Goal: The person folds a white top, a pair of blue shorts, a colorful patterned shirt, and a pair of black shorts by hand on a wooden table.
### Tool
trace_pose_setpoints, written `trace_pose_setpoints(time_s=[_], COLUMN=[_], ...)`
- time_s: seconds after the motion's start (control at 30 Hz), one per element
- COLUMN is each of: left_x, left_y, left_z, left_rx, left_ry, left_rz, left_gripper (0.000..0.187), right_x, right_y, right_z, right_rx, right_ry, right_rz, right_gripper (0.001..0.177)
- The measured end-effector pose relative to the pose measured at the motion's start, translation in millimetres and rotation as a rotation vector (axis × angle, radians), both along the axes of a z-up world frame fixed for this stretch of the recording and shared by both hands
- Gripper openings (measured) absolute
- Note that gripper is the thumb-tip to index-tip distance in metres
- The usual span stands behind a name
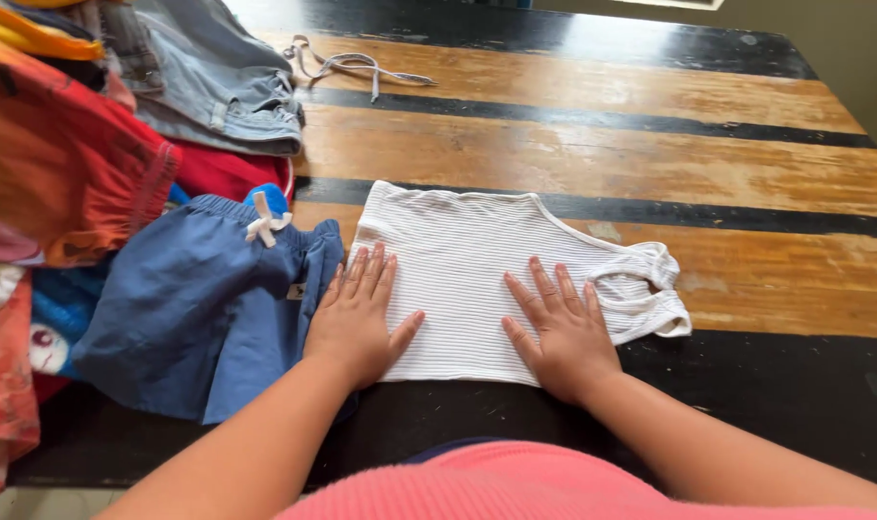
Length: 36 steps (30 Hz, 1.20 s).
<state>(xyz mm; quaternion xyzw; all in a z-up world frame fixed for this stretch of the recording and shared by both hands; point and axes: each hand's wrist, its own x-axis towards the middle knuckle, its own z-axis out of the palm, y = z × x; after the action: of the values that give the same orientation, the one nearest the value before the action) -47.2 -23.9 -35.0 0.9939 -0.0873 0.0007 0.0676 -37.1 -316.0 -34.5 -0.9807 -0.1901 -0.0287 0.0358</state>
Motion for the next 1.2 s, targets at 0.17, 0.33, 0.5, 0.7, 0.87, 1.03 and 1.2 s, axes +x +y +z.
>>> trace_pose_setpoints(time_s=[0.17, 0.33, 0.5, 0.7, 0.87, 1.03, 1.2], left_x=[-6, -18, -20, -27, -30, -45, -13], left_y=[-2, 0, -20, -75, 0, 59, 76], left_z=[-3, -1, -11, -27, 1, 25, 40], left_rx=[-0.011, -0.015, -0.033, -0.128, 0.154, 0.177, -0.287], left_ry=[-0.021, -0.007, -0.076, -0.102, -0.325, -0.318, -0.198], left_rz=[0.015, 0.050, 0.038, -0.222, -0.030, 0.318, 0.472], left_gripper=[0.091, 0.095, 0.093, 0.077, 0.073, 0.078, 0.036], right_x=[-3, -14, -21, -35, -24, -24, -22], right_y=[3, -16, -23, 14, -9, -32, -13], right_z=[2, 18, 10, -5, 5, 3, 10], right_rx=[-0.035, -0.109, -0.137, 0.031, -0.117, -0.106, -0.139], right_ry=[0.059, 0.186, 0.026, 0.077, 0.172, 0.114, 0.213], right_rz=[-0.043, -0.263, -0.254, 0.097, -0.093, -0.124, -0.257], right_gripper=[0.066, 0.075, 0.084, 0.071, 0.074, 0.075, 0.074])
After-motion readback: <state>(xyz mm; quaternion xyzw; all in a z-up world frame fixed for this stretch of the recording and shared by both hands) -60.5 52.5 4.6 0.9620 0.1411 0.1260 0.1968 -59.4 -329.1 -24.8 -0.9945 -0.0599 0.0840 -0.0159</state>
